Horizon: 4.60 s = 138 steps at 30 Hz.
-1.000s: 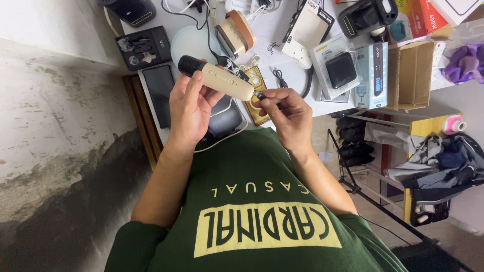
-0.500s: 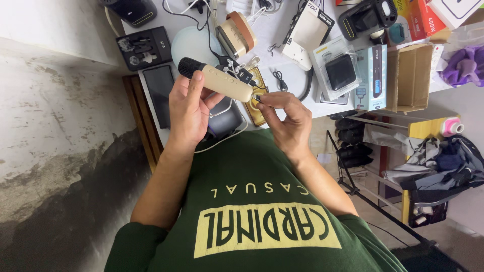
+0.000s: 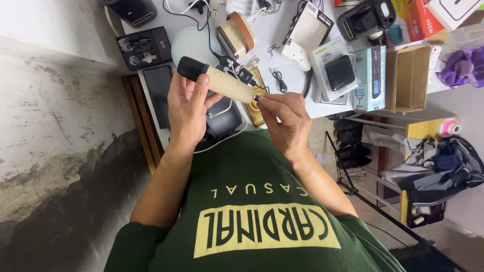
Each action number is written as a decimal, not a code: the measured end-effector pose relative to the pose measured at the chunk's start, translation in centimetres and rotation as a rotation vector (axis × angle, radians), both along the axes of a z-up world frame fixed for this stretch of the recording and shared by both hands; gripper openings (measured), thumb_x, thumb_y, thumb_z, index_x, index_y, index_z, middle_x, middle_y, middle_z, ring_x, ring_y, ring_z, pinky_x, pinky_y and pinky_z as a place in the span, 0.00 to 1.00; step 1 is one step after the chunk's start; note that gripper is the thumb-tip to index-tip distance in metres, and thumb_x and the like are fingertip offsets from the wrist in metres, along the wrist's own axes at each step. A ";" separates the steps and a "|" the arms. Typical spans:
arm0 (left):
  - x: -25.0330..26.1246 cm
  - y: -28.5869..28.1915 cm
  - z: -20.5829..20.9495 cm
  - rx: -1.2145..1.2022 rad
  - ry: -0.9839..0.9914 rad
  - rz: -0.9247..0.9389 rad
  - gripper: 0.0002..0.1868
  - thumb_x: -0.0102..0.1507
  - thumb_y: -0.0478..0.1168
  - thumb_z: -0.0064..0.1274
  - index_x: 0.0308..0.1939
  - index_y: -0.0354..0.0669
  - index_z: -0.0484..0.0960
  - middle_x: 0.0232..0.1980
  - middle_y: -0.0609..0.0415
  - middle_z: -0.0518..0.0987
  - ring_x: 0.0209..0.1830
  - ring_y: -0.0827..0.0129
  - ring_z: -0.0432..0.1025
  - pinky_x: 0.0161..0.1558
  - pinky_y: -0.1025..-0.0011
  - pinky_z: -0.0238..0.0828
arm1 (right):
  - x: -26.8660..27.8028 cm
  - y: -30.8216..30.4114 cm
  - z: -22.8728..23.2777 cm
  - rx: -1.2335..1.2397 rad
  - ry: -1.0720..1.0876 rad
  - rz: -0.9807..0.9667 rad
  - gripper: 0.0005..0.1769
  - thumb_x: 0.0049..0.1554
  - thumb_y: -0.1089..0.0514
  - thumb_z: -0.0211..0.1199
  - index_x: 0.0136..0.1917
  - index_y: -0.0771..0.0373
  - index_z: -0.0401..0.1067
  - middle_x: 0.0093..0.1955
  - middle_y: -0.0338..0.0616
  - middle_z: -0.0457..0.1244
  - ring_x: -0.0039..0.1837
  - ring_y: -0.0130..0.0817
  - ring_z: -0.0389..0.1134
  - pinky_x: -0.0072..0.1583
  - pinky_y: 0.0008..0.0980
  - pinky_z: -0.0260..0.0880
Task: The person unboxes a small electronic device, then plugs charging cables into a power strip and connects them to devices on the desk, including a phone, a microphone and a power bank. They hold up the phone to view its charging screen and continue attaching cables to other gadgets.
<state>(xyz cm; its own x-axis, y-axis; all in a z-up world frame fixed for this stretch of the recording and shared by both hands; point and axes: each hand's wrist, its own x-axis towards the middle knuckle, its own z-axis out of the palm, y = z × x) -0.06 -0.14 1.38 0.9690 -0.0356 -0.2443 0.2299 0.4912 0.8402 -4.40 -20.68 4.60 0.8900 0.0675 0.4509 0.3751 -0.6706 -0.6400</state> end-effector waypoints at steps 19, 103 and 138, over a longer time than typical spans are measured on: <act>0.4 -0.1 -0.3 0.017 0.015 -0.049 0.14 0.72 0.37 0.50 0.59 0.39 0.68 0.55 0.52 0.77 0.56 0.66 0.77 0.57 0.61 0.83 | 0.5 -0.2 -0.1 0.086 0.011 0.073 0.13 0.54 0.73 0.73 0.51 0.66 0.76 0.50 0.45 0.70 0.53 0.42 0.70 0.60 0.36 0.70; -0.5 -1.4 -1.5 0.620 -0.394 -0.305 0.08 0.72 0.32 0.54 0.54 0.33 0.78 0.47 0.50 0.83 0.47 0.72 0.78 0.49 0.74 0.76 | 1.3 -14.0 -12.5 -0.098 0.217 -0.587 0.29 0.57 0.56 0.78 0.63 0.69 0.67 0.60 0.54 0.61 0.61 0.51 0.63 0.63 0.45 0.65; -0.6 -1.4 -1.0 0.766 -0.557 -0.272 0.10 0.67 0.34 0.59 0.50 0.37 0.80 0.42 0.51 0.82 0.40 0.64 0.77 0.45 0.71 0.76 | 8.5 -22.0 -6.5 -1.046 0.614 0.139 0.41 0.46 0.66 0.70 0.72 0.55 0.67 0.71 0.36 0.61 0.69 0.44 0.62 0.66 0.46 0.64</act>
